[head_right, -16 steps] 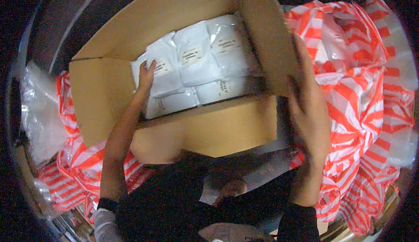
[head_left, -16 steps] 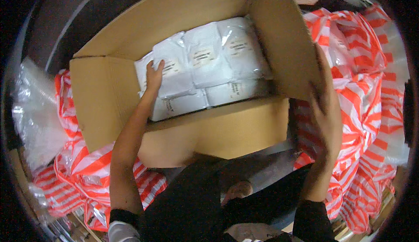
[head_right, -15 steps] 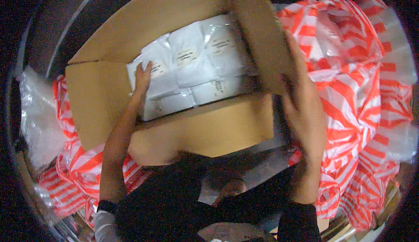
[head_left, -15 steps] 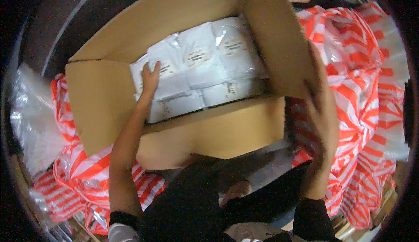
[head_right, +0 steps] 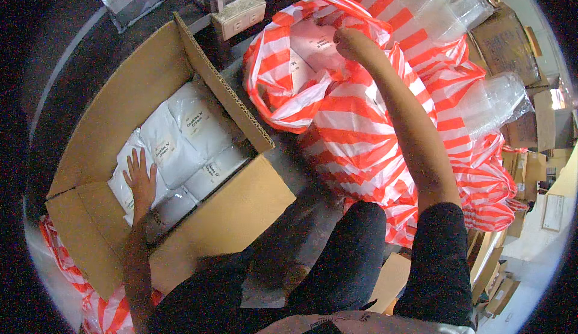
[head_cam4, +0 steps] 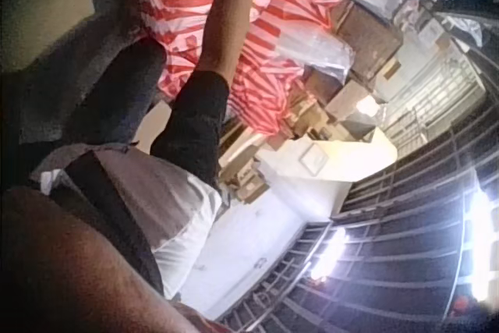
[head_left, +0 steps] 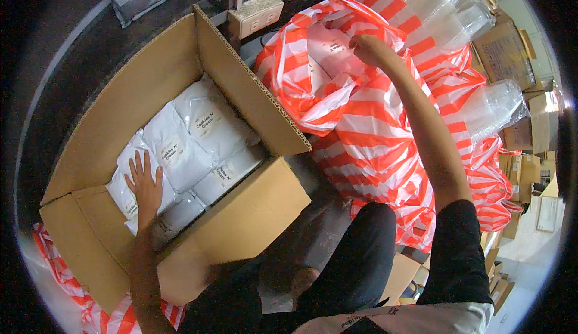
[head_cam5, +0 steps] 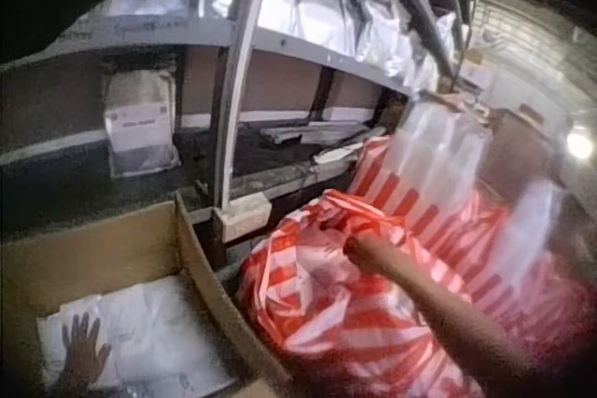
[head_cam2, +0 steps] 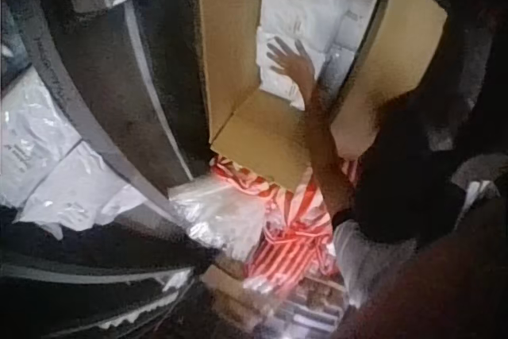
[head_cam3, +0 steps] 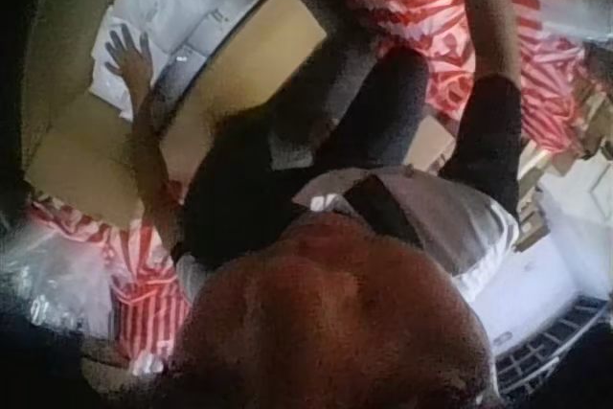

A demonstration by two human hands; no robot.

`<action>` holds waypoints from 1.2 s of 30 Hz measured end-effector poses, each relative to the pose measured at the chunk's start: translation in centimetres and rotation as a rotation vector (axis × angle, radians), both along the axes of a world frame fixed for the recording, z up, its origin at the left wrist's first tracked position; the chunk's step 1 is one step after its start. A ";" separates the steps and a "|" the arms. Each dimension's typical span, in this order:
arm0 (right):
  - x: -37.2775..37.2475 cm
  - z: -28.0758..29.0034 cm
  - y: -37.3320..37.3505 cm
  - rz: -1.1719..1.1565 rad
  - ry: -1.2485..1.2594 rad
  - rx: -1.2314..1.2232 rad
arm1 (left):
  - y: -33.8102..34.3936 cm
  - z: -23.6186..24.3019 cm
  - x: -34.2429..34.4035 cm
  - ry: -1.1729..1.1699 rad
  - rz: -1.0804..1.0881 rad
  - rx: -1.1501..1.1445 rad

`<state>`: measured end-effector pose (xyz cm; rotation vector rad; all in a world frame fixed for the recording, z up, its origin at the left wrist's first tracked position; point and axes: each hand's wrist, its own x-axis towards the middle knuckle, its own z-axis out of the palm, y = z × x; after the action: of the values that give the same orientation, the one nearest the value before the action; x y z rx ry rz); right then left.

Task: The person packs white pouches from striped bags into a cardboard box. They also check a list on a clipboard and use a smartphone.

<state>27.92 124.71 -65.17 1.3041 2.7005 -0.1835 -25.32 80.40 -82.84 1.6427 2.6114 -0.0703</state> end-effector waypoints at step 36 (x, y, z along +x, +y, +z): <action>-2.4 12.0 -10.6 -0.200 0.075 0.664 | 1.1 13.2 -0.6 -0.648 0.092 0.819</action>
<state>25.48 114.11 -53.17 1.7482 2.7939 0.7193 -25.90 81.45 -69.61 1.3218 2.2630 1.4277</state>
